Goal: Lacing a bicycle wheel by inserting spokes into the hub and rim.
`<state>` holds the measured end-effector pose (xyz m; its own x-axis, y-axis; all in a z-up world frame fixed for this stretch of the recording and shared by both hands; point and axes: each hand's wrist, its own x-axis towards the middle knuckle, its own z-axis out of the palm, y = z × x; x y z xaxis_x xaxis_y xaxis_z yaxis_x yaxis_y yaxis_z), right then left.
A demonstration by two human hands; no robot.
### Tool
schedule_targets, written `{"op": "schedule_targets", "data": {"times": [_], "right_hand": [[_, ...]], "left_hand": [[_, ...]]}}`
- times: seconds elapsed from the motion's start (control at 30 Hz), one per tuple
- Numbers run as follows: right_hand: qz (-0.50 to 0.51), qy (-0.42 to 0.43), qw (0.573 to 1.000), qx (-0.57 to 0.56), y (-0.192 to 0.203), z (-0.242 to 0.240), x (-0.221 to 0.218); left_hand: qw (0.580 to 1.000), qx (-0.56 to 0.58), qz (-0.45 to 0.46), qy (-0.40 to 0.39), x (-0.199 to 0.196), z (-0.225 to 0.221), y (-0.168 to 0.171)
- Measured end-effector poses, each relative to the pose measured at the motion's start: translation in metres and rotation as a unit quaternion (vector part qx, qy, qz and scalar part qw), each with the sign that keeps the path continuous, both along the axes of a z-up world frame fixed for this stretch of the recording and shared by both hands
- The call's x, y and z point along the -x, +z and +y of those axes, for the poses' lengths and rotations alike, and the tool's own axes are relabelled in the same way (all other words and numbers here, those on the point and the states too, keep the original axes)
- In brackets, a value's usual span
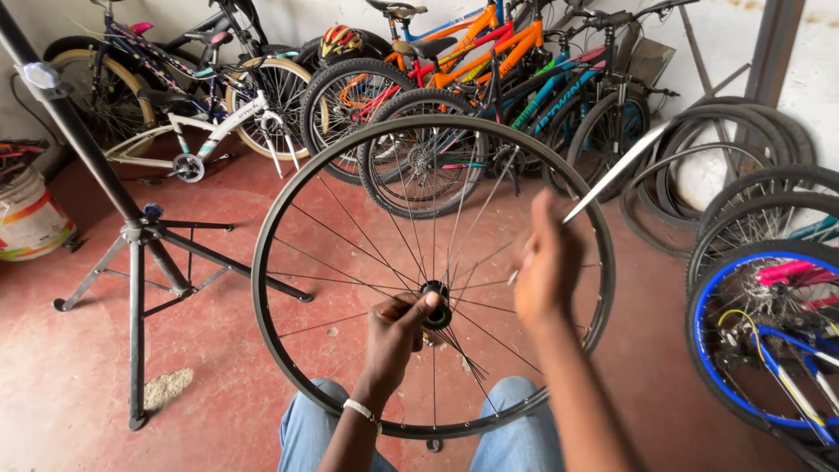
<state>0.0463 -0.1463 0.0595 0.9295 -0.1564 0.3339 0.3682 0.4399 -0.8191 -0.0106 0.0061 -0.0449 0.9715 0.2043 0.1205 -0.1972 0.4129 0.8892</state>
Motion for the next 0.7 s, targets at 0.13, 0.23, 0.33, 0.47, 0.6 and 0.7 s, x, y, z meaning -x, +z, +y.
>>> {"op": "schedule_targets", "data": {"times": [0.13,0.23,0.33,0.47,0.6,0.7], "right_hand": [[0.162,-0.047,0.979,0.118,-0.058,0.022,0.03],[0.181,-0.037,0.956,0.226,-0.092,0.022,0.025],[0.216,-0.031,0.948,0.23,-0.096,0.024,0.02],[0.252,0.0,0.933,0.258,-0.084,0.024,0.02],[0.238,0.005,0.933,0.269,-0.069,0.025,0.021],[0.223,0.012,0.932,0.287,-0.067,0.025,0.017]], "left_hand": [[0.997,0.034,0.024,0.059,0.001,-0.013,0.01],[0.998,0.04,0.026,0.046,-0.002,-0.01,0.004],[0.998,0.027,0.02,0.051,-0.008,-0.007,-0.01],[0.998,0.037,0.012,0.053,-0.003,-0.009,-0.007],[0.998,0.031,-0.004,0.051,-0.005,-0.007,-0.015],[0.998,0.029,-0.012,0.05,-0.005,-0.008,-0.013]]}}
